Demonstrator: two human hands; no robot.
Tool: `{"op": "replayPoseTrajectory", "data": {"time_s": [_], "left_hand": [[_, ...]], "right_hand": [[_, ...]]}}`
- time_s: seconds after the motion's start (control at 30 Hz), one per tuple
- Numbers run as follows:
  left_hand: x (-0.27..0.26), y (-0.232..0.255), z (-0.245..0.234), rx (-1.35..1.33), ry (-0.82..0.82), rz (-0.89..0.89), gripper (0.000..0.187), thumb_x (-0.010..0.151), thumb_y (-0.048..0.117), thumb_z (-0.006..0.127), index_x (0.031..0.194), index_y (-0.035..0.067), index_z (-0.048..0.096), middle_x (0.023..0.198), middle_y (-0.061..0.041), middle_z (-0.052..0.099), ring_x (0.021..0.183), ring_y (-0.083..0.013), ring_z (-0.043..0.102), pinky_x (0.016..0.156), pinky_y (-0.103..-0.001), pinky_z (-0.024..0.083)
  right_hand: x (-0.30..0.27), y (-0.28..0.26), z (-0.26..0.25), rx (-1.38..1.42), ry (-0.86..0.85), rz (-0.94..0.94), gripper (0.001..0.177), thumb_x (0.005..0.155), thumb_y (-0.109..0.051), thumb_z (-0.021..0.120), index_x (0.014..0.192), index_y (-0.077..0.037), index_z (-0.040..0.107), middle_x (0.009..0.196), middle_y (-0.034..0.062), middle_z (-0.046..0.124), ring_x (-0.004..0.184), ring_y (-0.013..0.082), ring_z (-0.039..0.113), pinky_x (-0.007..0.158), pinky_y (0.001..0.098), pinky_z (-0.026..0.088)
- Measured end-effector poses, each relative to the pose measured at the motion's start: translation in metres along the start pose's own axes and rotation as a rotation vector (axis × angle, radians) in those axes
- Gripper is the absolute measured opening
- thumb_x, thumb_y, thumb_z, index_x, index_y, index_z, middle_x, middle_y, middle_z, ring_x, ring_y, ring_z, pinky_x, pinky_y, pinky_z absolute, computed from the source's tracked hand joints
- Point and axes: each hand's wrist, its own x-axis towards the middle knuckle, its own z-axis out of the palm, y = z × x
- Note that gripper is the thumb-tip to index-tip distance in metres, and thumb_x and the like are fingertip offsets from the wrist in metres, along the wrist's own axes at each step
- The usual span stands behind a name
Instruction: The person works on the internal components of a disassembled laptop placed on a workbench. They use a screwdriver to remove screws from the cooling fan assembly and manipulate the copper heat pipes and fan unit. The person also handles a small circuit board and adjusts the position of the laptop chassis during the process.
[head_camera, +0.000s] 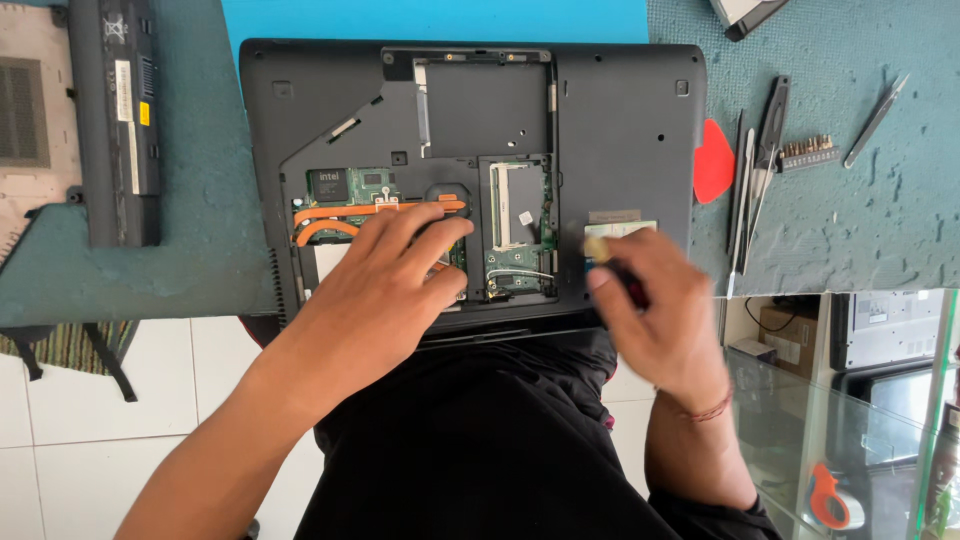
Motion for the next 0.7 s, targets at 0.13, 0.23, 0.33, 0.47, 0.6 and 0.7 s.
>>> {"op": "replayPoseTrajectory", "data": {"time_s": [0.13, 0.23, 0.33, 0.47, 0.6, 0.7], "left_hand": [[-0.01, 0.003, -0.002, 0.037, 0.001, -0.021, 0.024, 0.069, -0.02, 0.059, 0.074, 0.003, 0.056, 0.118, -0.014, 0.053, 0.114, -0.0333, 0.048, 0.093, -0.045, 0.043], [-0.023, 0.005, -0.01, -0.033, 0.044, -0.066, 0.02, 0.081, 0.022, 0.072, 0.087, 0.007, 0.061, 0.123, -0.012, 0.053, 0.119, -0.0341, 0.047, 0.097, -0.051, 0.04], [-0.05, 0.002, -0.019, -0.028, 0.223, -0.227, 0.048, 0.083, 0.046, 0.066, 0.107, 0.005, 0.061, 0.129, -0.018, 0.051, 0.12, -0.0398, 0.049, 0.096, -0.054, 0.04], [-0.096, 0.006, 0.001, -0.117, 0.218, -0.557, 0.104, 0.062, 0.061, 0.07, 0.141, 0.004, 0.033, 0.151, -0.023, 0.023, 0.143, -0.0448, 0.018, 0.115, -0.064, 0.017], [-0.117, 0.014, 0.037, -0.08, 0.204, -0.6, 0.117, 0.059, 0.071, 0.066, 0.148, 0.01, 0.022, 0.155, -0.029, 0.014, 0.146, -0.0467, 0.01, 0.112, -0.068, 0.002], [-0.12, 0.009, 0.055, -0.033, 0.349, -0.578, 0.104, 0.072, 0.058, 0.072, 0.146, 0.006, 0.022, 0.152, -0.03, 0.024, 0.145, -0.0467, 0.019, 0.114, -0.067, 0.004]], "right_hand": [[-0.008, 0.038, -0.013, -0.153, 0.234, 0.108, 0.021, 0.096, -0.002, 0.056, 0.115, 0.005, 0.062, 0.099, 0.0148, 0.062, 0.078, 0.0228, 0.057, 0.07, 0.0316, 0.047], [-0.011, 0.069, -0.02, -0.362, 0.407, 0.228, 0.017, 0.096, -0.006, 0.065, 0.108, 0.005, 0.067, 0.087, 0.0116, 0.063, 0.074, 0.023, 0.058, 0.066, 0.0342, 0.047], [-0.016, 0.092, -0.024, -0.424, 0.285, 0.403, 0.015, 0.096, -0.015, 0.06, 0.103, -0.005, 0.069, 0.071, 0.0012, 0.057, 0.063, 0.0197, 0.052, 0.07, 0.0345, 0.04], [-0.018, 0.105, -0.023, -0.483, 0.272, 0.294, 0.01, 0.093, -0.013, 0.066, 0.1, -0.006, 0.068, 0.073, 0.0037, 0.054, 0.069, 0.0224, 0.052, 0.066, 0.0368, 0.04], [-0.016, 0.113, -0.019, -0.532, 0.328, 0.177, 0.016, 0.087, -0.006, 0.076, 0.103, -0.003, 0.072, 0.076, 0.0051, 0.055, 0.071, 0.0217, 0.053, 0.068, 0.035, 0.043], [-0.014, 0.114, -0.017, -0.524, 0.362, 0.146, 0.02, 0.087, -0.003, 0.076, 0.107, -0.003, 0.073, 0.08, 0.006, 0.059, 0.069, 0.021, 0.055, 0.068, 0.035, 0.045]]}}
